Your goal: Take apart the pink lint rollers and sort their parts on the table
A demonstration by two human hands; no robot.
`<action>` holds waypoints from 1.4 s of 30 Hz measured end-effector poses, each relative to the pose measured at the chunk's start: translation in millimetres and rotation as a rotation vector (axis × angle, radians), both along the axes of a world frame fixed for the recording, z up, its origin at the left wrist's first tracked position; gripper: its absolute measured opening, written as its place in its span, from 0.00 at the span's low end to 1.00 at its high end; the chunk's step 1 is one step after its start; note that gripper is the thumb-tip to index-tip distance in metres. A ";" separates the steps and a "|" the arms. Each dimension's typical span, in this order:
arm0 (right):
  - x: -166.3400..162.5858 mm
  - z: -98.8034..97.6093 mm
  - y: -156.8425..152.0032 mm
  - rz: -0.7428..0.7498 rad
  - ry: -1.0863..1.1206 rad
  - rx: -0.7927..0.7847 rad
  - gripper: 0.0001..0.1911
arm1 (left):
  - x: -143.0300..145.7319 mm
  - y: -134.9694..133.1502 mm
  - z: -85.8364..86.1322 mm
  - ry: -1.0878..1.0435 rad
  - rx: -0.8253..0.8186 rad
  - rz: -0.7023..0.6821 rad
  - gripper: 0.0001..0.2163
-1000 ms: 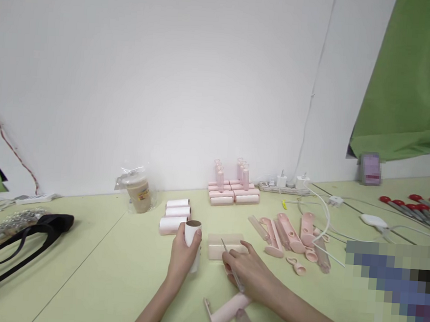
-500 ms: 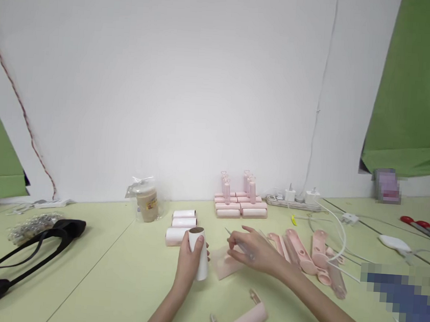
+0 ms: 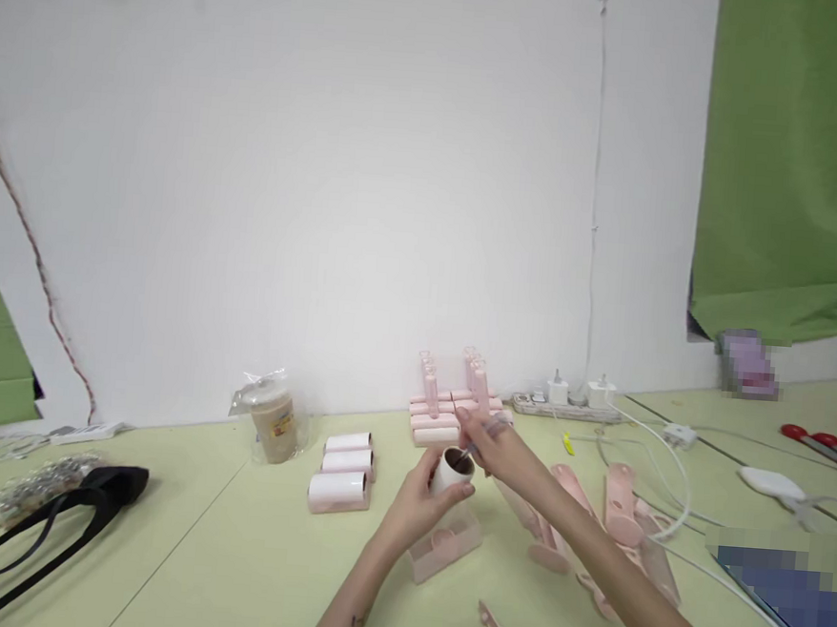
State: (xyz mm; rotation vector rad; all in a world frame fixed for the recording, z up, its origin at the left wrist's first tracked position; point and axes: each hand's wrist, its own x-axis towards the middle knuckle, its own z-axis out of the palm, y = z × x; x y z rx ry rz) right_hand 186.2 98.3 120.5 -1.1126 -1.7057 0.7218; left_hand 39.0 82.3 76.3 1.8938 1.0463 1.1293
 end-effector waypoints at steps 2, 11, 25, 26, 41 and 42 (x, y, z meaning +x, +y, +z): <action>-3.2 -6.9 1.3 0.013 -0.085 -0.014 0.23 | -1.9 0.6 -1.4 -0.066 0.002 -0.013 0.15; -4.3 -38.2 9.2 0.391 -0.277 -0.084 0.49 | -12.5 5.4 1.3 -0.256 0.021 0.151 0.14; -10.1 -34.1 -0.1 0.328 -0.161 -0.012 0.46 | -7.8 3.1 1.3 -0.410 0.031 0.176 0.14; -10.3 -37.1 -1.3 0.351 -0.174 -0.039 0.40 | -9.5 2.8 3.7 -0.428 0.038 0.196 0.14; 11.1 0.7 9.6 -0.015 0.265 0.116 0.14 | -1.4 -11.3 -3.8 0.491 0.215 0.253 0.19; 16.4 9.7 3.2 -0.038 0.285 0.134 0.14 | 0.3 -9.7 -11.1 0.643 0.230 0.225 0.18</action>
